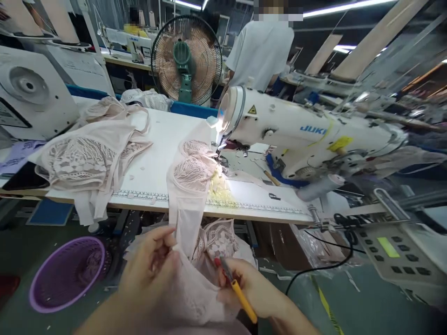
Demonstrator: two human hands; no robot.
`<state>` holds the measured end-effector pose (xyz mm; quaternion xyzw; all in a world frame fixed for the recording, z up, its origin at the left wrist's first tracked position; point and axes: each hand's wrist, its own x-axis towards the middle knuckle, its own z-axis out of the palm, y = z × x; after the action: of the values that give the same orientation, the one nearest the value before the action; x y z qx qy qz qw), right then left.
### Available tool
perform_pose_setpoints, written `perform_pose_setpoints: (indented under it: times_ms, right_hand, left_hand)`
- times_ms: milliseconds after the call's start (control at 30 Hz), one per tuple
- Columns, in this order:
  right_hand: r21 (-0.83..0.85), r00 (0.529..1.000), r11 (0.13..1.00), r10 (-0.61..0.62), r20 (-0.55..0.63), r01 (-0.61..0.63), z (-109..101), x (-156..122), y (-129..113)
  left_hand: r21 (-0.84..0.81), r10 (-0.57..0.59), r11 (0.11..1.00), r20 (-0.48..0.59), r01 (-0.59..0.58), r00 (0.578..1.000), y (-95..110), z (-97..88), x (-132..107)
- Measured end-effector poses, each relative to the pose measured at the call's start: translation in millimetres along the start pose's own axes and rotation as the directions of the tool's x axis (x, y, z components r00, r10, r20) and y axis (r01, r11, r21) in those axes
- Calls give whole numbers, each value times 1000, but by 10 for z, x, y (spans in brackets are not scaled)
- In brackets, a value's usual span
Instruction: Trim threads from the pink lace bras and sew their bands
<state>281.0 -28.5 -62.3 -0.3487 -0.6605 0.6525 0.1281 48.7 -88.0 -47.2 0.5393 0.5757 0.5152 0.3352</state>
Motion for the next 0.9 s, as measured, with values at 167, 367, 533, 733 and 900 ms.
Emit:
perform_pose_setpoints:
  times_ms: [167,367,533,733,900]
  right_hand:
    - [-85,958,979,-199,-204,186,-111,19,-325]
    - [-161,912,938,-339,-233,307,-120,171,-551]
    - [-202,928,953,-273,-253,225,-57,249,-536]
    - [-159,904,958,-277,-326,237,22,302,-511]
    - [-133,925,970,-233,-300,202,1,336,-485]
  left_hand:
    - [-3,111,994,110,-112,988,82,306,55]
    - [-90,127,989,130,-116,983,260,511,58]
    - [-69,-20,997,150,31,989,240,477,45]
    - [121,-67,992,264,35,962,73,426,81]
    - [-76,-263,944,419,322,869,75,464,133]
